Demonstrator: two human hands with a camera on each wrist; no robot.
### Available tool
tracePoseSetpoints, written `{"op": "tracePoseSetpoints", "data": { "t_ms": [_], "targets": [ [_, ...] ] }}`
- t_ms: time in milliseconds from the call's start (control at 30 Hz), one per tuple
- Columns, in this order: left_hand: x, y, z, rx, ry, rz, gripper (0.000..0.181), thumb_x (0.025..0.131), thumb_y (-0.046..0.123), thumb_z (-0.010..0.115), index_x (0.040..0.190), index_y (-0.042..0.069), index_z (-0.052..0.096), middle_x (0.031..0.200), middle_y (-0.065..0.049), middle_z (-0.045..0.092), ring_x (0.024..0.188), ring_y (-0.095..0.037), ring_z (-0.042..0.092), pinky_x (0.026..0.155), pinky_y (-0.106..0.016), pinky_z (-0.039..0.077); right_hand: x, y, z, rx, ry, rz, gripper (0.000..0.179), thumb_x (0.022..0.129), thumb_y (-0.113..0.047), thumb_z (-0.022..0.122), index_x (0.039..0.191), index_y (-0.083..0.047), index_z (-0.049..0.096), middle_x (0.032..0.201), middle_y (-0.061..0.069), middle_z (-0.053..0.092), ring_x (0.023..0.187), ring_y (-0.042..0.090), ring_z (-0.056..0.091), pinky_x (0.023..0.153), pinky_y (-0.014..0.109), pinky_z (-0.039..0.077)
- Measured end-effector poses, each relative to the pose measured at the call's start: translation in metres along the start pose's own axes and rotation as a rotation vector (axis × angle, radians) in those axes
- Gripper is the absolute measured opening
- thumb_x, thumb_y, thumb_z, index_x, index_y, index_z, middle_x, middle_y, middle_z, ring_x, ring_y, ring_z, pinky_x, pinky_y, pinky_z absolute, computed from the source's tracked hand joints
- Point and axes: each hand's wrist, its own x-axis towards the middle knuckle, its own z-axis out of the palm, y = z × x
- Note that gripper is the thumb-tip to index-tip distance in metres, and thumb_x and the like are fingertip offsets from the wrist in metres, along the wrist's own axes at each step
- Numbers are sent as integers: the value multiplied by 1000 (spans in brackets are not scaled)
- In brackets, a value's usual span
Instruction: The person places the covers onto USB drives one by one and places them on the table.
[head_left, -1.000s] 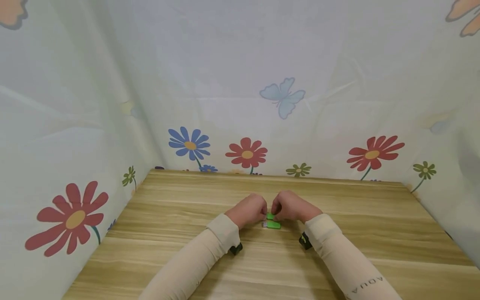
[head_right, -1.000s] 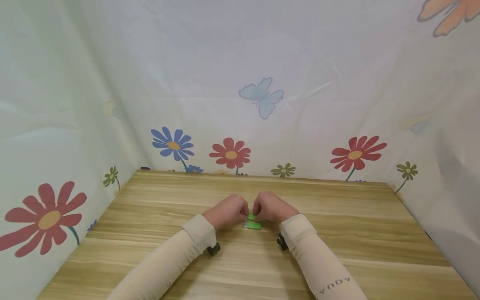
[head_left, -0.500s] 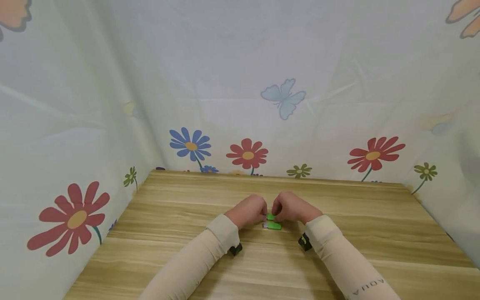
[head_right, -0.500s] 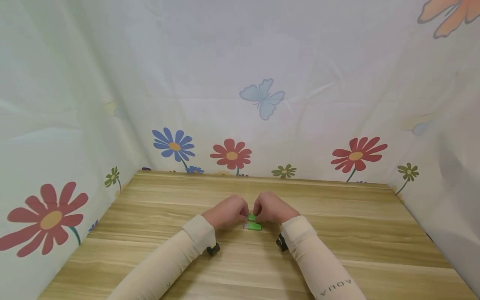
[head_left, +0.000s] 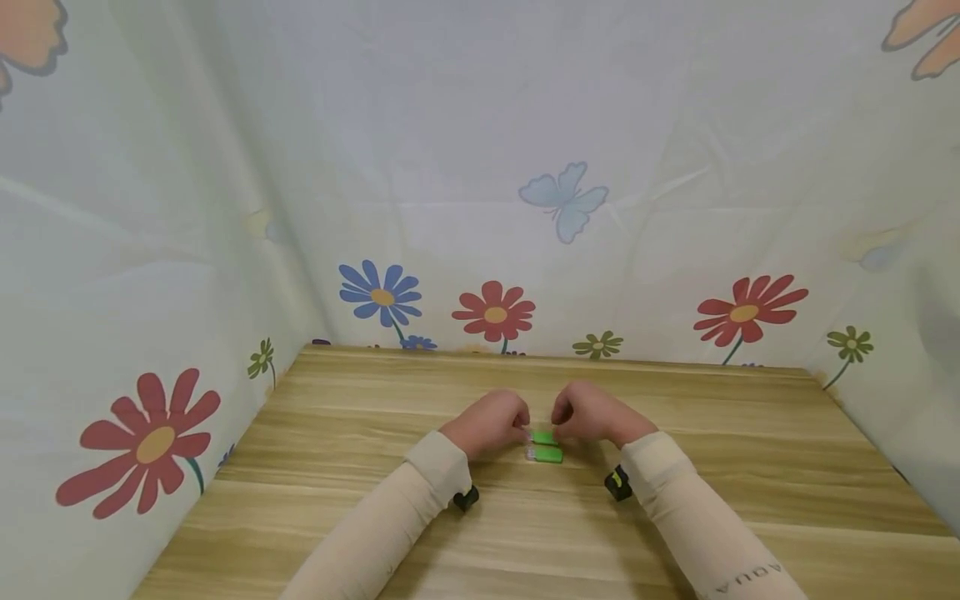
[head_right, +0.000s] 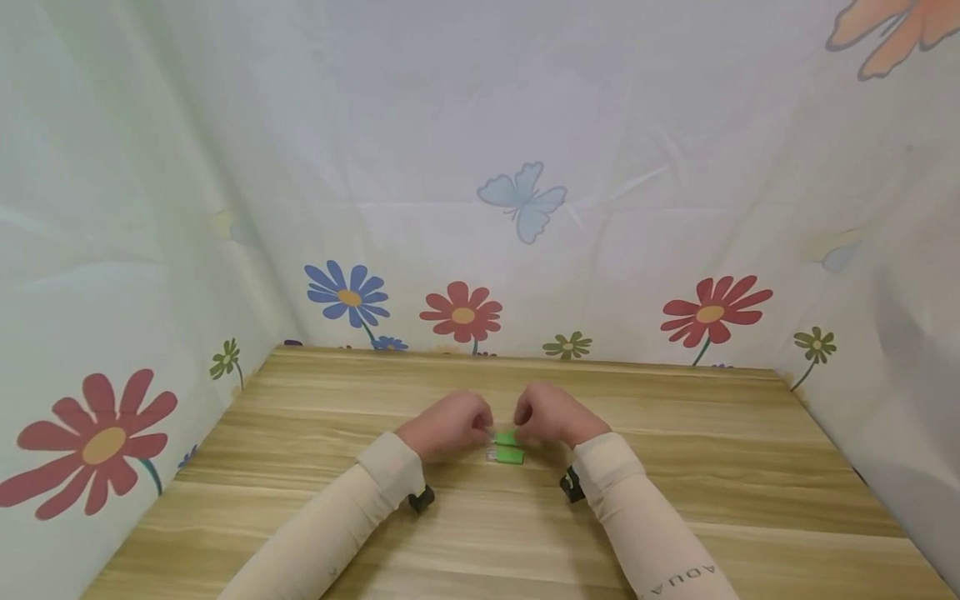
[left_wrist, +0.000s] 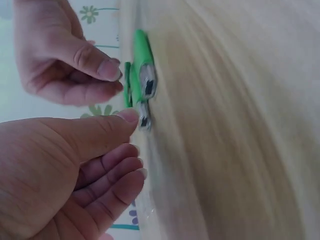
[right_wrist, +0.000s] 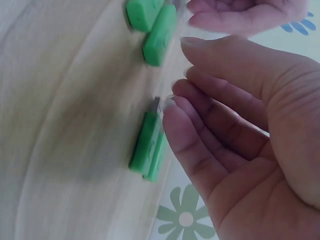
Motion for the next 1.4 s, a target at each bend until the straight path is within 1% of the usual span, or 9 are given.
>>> {"op": "tracePoseSetpoints", "data": {
  "t_ms": [167,333,633,833,900,1000,1133,1267,1400],
  "targets": [
    [-2,-11,-6,21,61,-4,8,94,23,75,95,14,76,80,6,65,72,-8,55,70,-23,49,-4,7,-7,-26,76,-14,4,84,-9,80,86,-8,78,86,0,73,75,11,60,71,31,54],
    [-5,-15,-19,72,84,-45,22,94,23,75,111,10,76,97,2,72,83,-10,59,83,-27,55,-10,14,-14,-69,145,-29,8,85,-9,79,91,-4,78,90,5,74,79,13,61,74,36,54],
    [-10,-20,-34,174,49,-62,23,94,21,76,113,10,74,108,-2,72,97,-15,64,93,-32,55,-13,18,-16,-116,141,-16,9,84,-11,80,91,-5,78,87,3,70,76,15,54,70,32,48],
    [-4,-31,-28,162,28,-89,23,91,15,75,113,9,75,112,-3,72,101,-17,65,97,-34,55,-11,20,-17,-122,134,2,11,82,-8,79,92,-5,78,86,2,70,74,14,55,69,32,49],
    [-2,-35,-24,137,29,-105,18,90,12,73,108,10,76,107,-2,71,96,-17,63,94,-34,56,-11,18,-17,-122,131,15,11,80,-6,78,91,-5,77,85,2,71,74,14,56,68,32,50],
    [2,-39,-19,118,30,-106,6,89,9,69,86,11,73,85,0,62,77,-15,54,74,-29,53,-11,18,-17,-113,126,27,11,78,-5,78,89,-5,77,85,2,71,73,14,57,68,32,51],
    [7,-39,-16,139,23,-83,28,87,7,67,63,15,56,65,1,39,60,-15,37,53,-26,32,-6,25,-13,-106,113,18,15,76,-2,79,90,-4,77,84,3,71,73,13,58,69,32,51],
    [8,-34,-18,170,28,-58,32,86,6,67,60,14,51,62,2,31,58,-15,31,51,-26,26,-1,33,-8,-117,93,17,14,75,-2,80,88,-6,76,83,2,71,73,13,57,69,31,51],
    [8,-31,-18,210,26,-40,36,84,4,65,57,15,45,60,3,30,58,-14,31,53,-26,27,2,33,-6,-119,79,35,14,75,-2,80,86,-8,76,82,0,70,74,13,58,71,32,52]
  ]
}}
